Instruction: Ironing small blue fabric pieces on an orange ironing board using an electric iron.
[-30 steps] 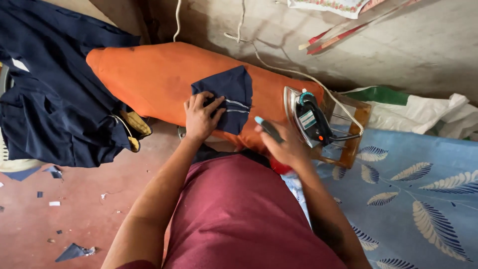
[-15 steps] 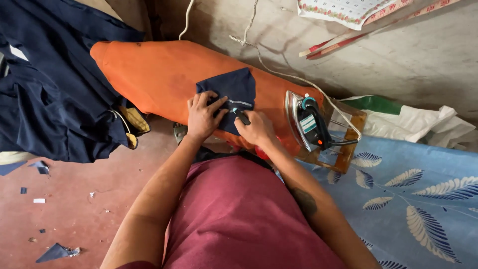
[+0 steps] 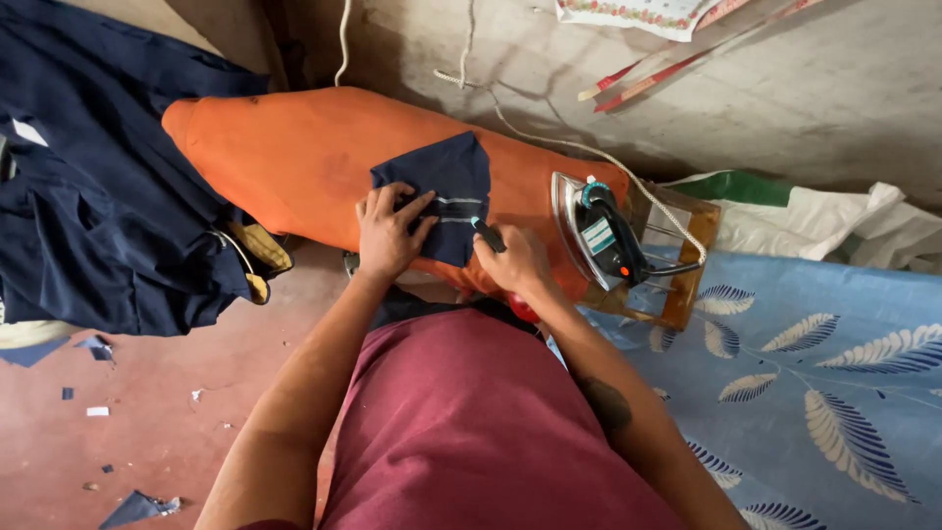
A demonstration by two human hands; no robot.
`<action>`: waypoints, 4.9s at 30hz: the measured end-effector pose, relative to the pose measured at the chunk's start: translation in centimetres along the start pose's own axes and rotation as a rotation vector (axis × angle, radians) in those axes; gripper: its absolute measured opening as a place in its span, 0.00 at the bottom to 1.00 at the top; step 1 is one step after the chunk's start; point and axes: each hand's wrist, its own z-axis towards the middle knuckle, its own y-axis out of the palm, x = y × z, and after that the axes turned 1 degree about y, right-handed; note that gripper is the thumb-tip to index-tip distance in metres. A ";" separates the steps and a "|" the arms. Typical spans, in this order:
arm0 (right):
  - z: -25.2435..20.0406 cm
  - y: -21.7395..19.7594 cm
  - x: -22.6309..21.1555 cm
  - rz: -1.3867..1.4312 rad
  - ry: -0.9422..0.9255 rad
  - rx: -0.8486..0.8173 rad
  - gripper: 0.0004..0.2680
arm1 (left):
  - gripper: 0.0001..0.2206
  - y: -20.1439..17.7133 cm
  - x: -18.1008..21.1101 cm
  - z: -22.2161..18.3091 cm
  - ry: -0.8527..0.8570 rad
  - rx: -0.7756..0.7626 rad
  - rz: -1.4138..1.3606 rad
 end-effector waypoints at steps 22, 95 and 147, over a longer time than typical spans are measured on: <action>-10.5 -1.1 39.8 -0.031 0.013 0.954 0.13 | 0.30 1.4 8.0 -3.5 0.052 -0.047 0.353; 6.0 -3.1 1.5 -0.214 -0.958 0.270 0.19 | 0.31 -0.2 4.5 -6.5 -0.089 -0.039 0.120; 4.9 -2.7 -3.7 -0.428 -0.687 -0.086 0.20 | 0.07 -3.4 -1.7 -2.4 -0.528 0.319 0.252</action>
